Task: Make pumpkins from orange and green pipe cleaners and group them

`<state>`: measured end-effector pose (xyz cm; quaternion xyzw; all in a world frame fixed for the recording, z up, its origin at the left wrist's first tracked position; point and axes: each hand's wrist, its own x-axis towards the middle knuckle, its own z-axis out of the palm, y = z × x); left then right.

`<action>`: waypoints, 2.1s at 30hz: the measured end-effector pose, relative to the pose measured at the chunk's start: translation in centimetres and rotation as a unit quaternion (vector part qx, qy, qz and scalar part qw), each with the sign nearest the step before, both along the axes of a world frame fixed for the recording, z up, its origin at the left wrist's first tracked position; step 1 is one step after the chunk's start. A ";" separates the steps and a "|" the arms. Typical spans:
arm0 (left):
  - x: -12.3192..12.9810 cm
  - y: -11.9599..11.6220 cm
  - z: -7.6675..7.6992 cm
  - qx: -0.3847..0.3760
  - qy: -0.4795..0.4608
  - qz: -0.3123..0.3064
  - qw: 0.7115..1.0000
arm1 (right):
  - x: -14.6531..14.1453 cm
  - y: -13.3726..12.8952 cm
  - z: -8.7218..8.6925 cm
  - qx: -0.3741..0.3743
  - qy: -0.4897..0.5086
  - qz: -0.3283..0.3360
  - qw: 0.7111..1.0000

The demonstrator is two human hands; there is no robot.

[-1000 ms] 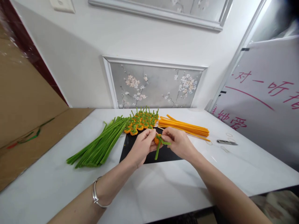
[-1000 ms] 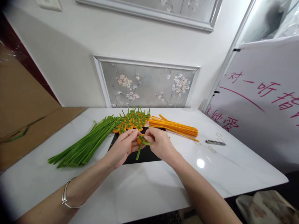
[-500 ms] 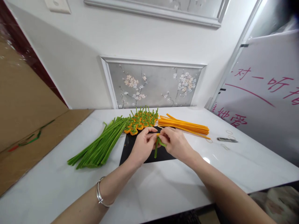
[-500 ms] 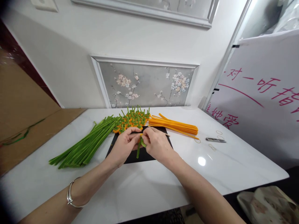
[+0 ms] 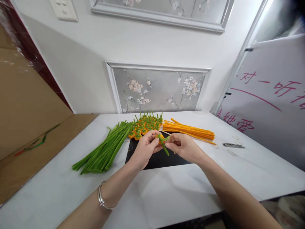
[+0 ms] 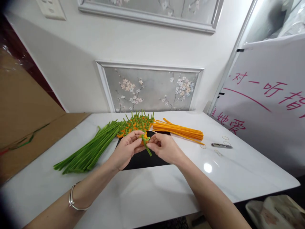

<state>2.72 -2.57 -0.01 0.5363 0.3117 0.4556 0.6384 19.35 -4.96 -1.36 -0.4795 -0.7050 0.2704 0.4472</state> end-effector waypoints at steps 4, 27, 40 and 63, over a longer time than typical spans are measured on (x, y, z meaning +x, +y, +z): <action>0.0 0.1 -0.1 0.014 0.007 0.007 1.000 | -1.0 -0.4 0.1 0.060 -0.064 -0.060 0.994; 0.0 0.3 -0.5 0.117 0.070 0.032 0.990 | -1.7 -0.3 0.3 -0.080 0.274 0.012 0.958; -0.6 0.4 -0.5 0.127 0.066 0.010 0.990 | -0.8 -0.2 -0.7 0.133 -0.014 -0.105 0.985; -1.3 0.3 0.5 0.042 0.078 -0.048 0.995 | 0.0 0.1 -0.5 0.297 -0.154 -0.022 0.942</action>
